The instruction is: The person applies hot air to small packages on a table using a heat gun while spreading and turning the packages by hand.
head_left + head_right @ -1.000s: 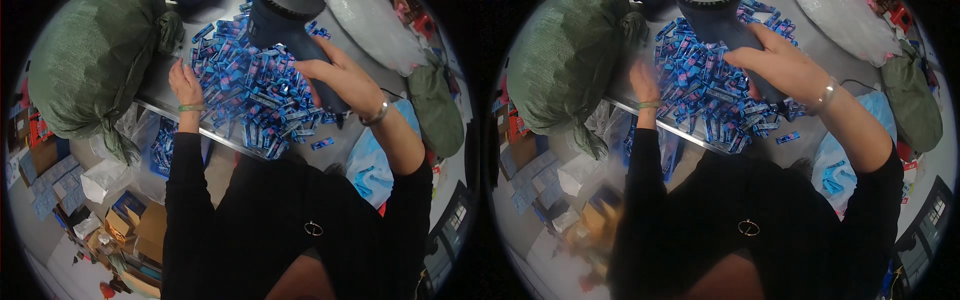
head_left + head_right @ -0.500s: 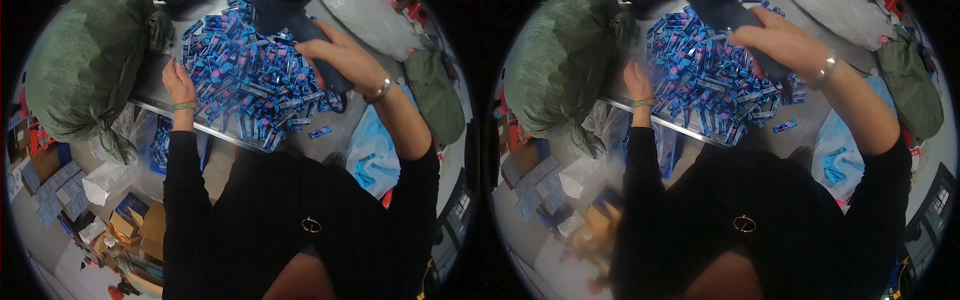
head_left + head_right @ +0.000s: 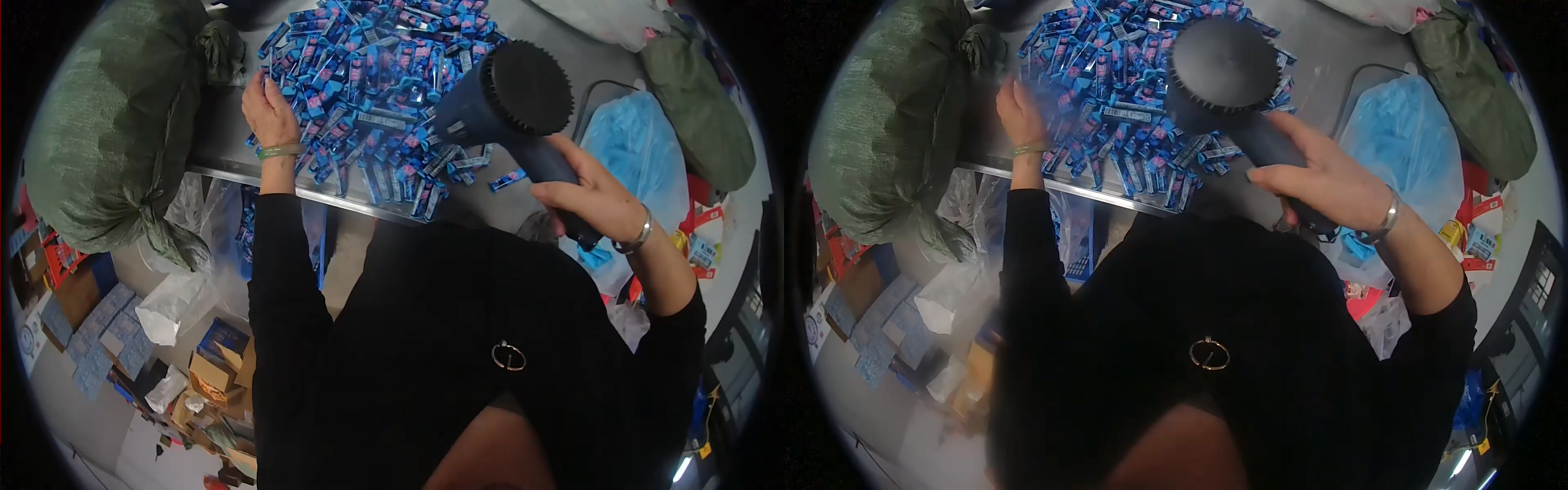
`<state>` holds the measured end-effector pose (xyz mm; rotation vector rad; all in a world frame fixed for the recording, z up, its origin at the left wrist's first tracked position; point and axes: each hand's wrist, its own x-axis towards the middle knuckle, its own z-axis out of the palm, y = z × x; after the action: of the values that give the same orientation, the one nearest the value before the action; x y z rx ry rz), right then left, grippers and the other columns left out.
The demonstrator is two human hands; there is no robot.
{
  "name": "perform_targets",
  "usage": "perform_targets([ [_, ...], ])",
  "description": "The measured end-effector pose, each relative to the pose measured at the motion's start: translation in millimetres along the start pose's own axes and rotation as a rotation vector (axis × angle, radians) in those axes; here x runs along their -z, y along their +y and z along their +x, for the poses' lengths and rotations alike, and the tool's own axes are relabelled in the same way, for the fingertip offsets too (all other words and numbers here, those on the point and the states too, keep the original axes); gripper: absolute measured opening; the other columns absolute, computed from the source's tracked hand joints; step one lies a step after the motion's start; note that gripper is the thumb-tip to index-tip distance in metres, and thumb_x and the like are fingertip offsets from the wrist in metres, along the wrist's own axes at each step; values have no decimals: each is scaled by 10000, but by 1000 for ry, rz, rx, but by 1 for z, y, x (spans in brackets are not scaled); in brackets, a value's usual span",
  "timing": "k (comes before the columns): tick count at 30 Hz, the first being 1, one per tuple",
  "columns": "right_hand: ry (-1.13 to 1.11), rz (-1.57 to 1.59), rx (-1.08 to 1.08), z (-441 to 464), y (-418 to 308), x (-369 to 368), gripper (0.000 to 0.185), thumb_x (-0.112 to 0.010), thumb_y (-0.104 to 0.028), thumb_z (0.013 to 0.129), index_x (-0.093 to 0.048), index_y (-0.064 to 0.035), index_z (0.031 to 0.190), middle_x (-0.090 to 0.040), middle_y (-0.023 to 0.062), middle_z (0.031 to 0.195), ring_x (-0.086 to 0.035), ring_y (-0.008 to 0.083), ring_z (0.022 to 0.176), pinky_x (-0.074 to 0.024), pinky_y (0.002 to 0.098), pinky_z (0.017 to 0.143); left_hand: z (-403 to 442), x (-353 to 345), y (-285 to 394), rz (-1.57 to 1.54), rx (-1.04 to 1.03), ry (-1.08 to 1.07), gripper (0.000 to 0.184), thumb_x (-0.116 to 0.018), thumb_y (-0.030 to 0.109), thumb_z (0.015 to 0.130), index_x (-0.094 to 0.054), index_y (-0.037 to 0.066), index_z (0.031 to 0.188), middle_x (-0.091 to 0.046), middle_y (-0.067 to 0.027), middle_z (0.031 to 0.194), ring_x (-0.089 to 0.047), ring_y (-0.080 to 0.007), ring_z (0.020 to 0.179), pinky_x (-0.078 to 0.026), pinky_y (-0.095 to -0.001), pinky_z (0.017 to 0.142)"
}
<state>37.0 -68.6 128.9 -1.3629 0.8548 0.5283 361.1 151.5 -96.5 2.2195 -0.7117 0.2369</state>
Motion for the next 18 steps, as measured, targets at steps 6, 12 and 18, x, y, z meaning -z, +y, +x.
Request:
perform_targets([
  [6, 161, -23, -7, -14, 17, 15, 821, -651, -262, 851, -195, 75, 1445, -551, 42, 776, -576, 113, 553, -475, 253, 510, -3, 8, 15, -3, -47, 6, 356, -445, 257, 979, -554, 19, 1220, -576, -194, 1171, -512, -360, 1109, -385, -439, 968],
  [12, 217, 36, 82, -1, 18, 10, 818, -649, -275, 850, -202, 54, 1451, -550, 35, 745, -566, 114, 543, -469, 251, 503, -9, -16, 15, 69, -188, -22, 347, -498, 244, 955, -558, 32, 1222, -576, -197, 1164, -510, -360, 1115, -383, -452, 968],
  [18, 190, 17, 279, 28, 9, 34, 664, -658, -301, 841, -357, 35, 1329, -552, 35, 730, -571, 120, 534, -476, 256, 489, -10, -53, 74, 180, -580, -170, 412, -589, 325, 895, -566, 74, 1221, -539, -205, 1245, -465, -412, 1190, -331, -505, 1031],
])
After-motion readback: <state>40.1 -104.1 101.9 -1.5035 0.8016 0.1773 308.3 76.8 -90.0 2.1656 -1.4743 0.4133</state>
